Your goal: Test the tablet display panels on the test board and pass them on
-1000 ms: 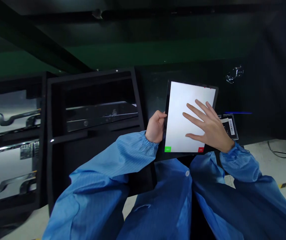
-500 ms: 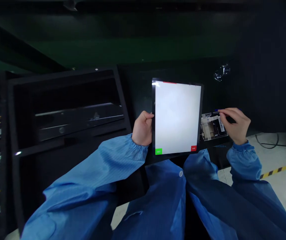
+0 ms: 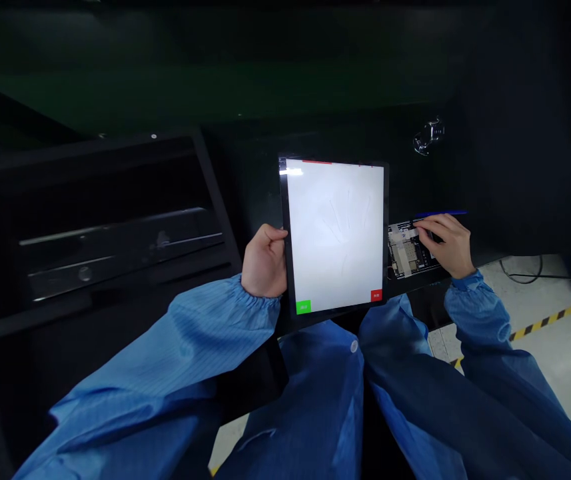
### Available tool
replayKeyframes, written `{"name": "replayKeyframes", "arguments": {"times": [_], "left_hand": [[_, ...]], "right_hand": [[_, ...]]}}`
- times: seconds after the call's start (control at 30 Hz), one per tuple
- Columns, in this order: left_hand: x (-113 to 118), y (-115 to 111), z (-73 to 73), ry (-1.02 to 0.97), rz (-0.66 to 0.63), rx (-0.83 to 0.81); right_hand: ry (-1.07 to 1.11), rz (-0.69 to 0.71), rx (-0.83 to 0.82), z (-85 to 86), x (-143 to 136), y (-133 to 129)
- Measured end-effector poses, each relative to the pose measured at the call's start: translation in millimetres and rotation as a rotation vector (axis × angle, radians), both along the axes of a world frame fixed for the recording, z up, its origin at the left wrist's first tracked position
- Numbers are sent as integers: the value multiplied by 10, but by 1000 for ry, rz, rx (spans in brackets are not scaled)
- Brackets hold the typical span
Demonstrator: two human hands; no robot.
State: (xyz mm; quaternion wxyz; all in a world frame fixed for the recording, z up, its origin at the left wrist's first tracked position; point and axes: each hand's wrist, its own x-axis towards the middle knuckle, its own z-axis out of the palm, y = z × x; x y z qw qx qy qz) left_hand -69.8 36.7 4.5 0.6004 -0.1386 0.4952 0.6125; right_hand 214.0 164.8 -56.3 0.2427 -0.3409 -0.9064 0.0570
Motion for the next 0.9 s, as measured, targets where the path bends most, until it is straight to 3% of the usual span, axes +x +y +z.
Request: {"name": "replayKeyframes", "arguments": {"times": [0.17, 0.23, 0.37, 0.53, 0.7, 0.9], "left_hand": [[19, 13, 29, -99, 40, -9], [16, 14, 27, -109, 43, -12], [-6, 13, 31, -98, 23, -15], [-27, 16, 41, -105, -39, -35], [-22, 16, 36, -29, -58, -22], [-34, 12, 25, 28, -106, -21]], "right_hand": [[-155, 40, 77, 49, 3, 5], [-119, 50, 60, 91, -22, -34], [78, 51, -198, 178, -164, -230], [-86, 31, -497, 269, -377, -349], [-292, -43, -584, 372, -492, -240], [-410, -104, -545, 401, -608, -241]]}}
